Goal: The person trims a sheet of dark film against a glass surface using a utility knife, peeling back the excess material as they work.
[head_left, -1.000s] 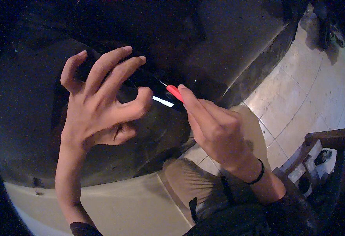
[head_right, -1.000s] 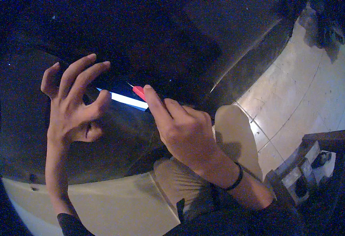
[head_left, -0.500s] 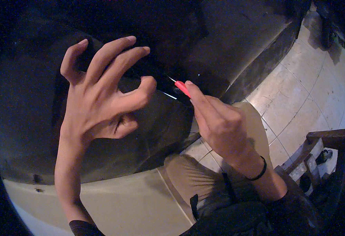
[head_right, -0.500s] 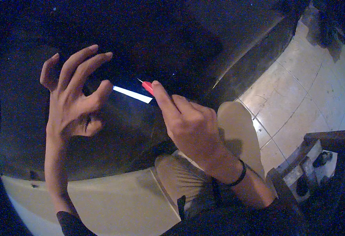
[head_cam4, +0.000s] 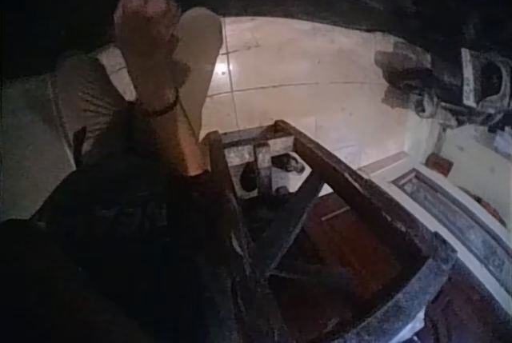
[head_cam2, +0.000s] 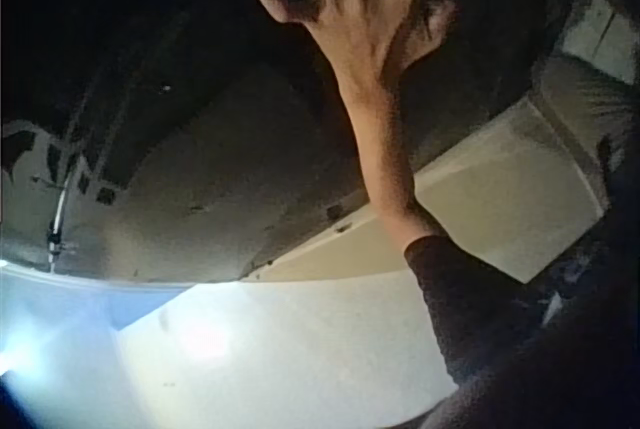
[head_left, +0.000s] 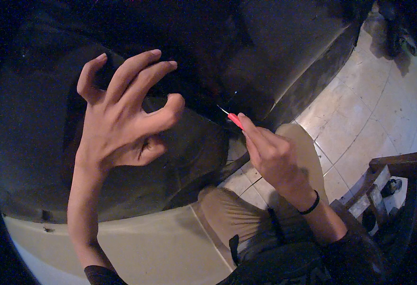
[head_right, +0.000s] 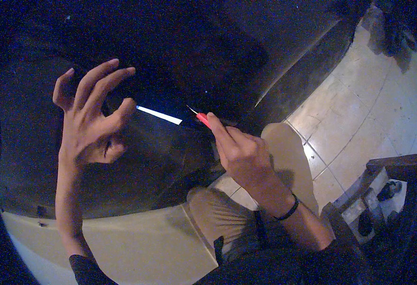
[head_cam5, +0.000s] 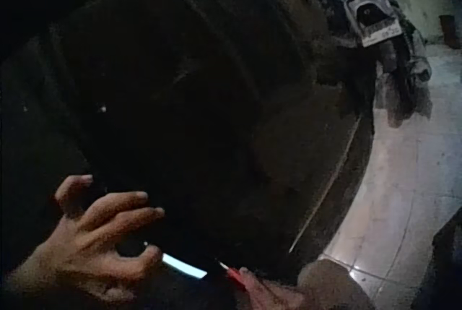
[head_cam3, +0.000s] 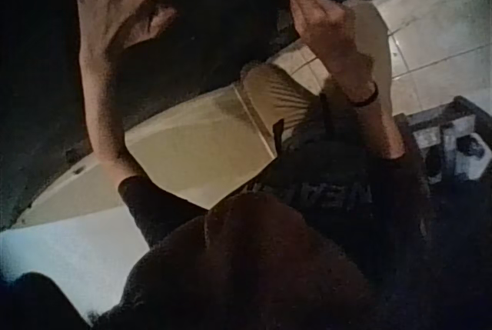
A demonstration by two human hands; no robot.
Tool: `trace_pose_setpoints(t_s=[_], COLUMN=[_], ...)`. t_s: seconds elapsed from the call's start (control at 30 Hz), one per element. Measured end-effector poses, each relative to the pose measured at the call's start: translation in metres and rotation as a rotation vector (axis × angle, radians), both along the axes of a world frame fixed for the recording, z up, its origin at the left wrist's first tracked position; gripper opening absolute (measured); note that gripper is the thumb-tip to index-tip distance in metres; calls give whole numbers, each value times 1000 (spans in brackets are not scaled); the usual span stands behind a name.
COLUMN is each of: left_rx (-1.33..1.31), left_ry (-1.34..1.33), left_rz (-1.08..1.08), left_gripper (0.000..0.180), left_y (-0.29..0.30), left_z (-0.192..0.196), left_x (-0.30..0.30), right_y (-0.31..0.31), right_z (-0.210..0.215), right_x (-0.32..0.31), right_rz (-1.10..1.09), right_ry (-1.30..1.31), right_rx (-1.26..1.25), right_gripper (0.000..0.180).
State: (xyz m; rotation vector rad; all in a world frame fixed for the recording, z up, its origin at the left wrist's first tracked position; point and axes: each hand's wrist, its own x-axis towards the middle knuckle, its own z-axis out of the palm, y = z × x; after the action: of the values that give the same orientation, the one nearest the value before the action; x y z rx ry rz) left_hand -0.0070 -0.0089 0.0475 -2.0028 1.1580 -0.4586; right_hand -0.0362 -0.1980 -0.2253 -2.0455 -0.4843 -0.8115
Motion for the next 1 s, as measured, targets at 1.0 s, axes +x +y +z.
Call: trace_pose_setpoints(t_s=[1.0], left_rx=[-132], left_ry=[-1], left_rz=[-141], left_gripper=[38], left_y=[17], left_z=[-9], left_x=[-1], right_y=[45], right_z=[74], right_x=[70], right_rz=[-59], right_ry=[178], right_rx=[649], right_gripper=[67])
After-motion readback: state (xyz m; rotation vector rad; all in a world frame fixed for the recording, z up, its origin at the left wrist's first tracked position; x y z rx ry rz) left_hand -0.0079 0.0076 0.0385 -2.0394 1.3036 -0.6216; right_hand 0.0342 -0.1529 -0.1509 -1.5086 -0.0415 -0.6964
